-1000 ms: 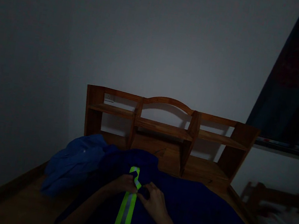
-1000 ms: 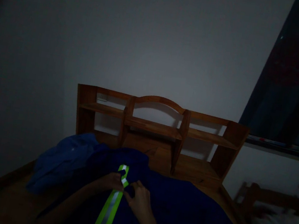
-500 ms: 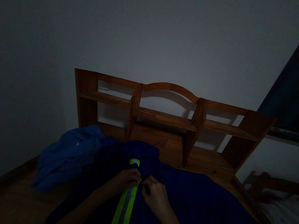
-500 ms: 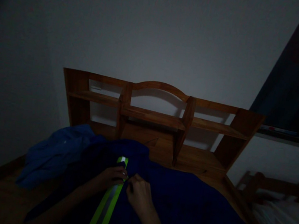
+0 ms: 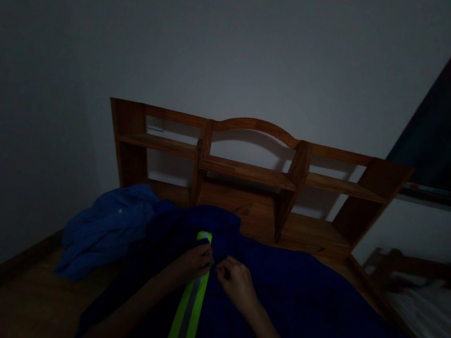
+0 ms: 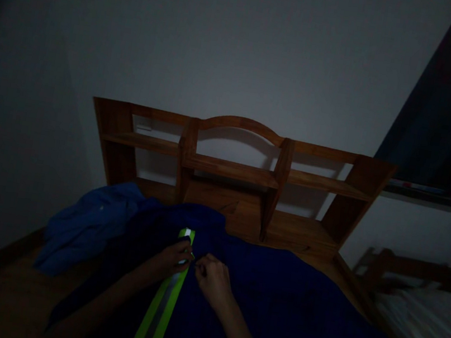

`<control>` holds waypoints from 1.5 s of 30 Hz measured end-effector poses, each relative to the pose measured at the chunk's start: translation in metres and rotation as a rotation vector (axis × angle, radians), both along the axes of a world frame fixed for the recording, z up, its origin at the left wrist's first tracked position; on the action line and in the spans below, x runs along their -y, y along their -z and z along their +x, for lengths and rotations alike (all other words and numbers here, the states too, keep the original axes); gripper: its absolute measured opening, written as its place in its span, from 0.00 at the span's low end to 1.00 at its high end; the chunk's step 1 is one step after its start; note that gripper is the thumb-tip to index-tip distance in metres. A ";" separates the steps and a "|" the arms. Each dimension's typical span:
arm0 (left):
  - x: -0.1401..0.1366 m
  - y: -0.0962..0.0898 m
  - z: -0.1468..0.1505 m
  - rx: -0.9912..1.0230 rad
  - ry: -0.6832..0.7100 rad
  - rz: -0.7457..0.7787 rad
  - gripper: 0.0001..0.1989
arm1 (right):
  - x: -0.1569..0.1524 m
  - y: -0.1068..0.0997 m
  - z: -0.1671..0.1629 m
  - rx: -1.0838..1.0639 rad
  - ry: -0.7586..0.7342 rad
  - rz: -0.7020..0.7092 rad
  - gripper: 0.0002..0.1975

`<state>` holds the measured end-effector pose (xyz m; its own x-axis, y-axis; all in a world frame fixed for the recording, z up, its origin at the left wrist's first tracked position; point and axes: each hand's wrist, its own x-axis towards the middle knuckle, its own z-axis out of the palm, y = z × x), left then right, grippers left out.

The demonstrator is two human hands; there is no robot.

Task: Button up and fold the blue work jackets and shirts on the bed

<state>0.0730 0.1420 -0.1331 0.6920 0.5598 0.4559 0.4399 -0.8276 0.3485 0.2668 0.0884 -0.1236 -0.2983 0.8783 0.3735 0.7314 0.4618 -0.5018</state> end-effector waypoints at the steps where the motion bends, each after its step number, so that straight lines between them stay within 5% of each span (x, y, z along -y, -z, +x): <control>1: 0.001 0.000 0.000 0.011 0.003 0.003 0.08 | 0.000 0.000 0.000 -0.009 -0.005 0.003 0.07; 18: 0.000 0.000 0.002 0.088 -0.016 -0.007 0.09 | 0.003 -0.007 -0.001 -0.022 -0.034 0.016 0.07; 32: -0.002 -0.003 -0.007 0.124 0.027 -0.097 0.08 | 0.005 -0.007 -0.006 0.265 0.108 0.179 0.11; 45: 0.006 -0.009 0.004 0.250 -0.065 -0.055 0.09 | 0.002 -0.009 -0.006 0.170 0.154 0.154 0.11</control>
<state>0.0775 0.1361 -0.1239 0.5234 0.6277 0.5762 0.3855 -0.7775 0.4968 0.2610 0.0859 -0.1146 -0.2355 0.8549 0.4622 0.8665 0.4001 -0.2984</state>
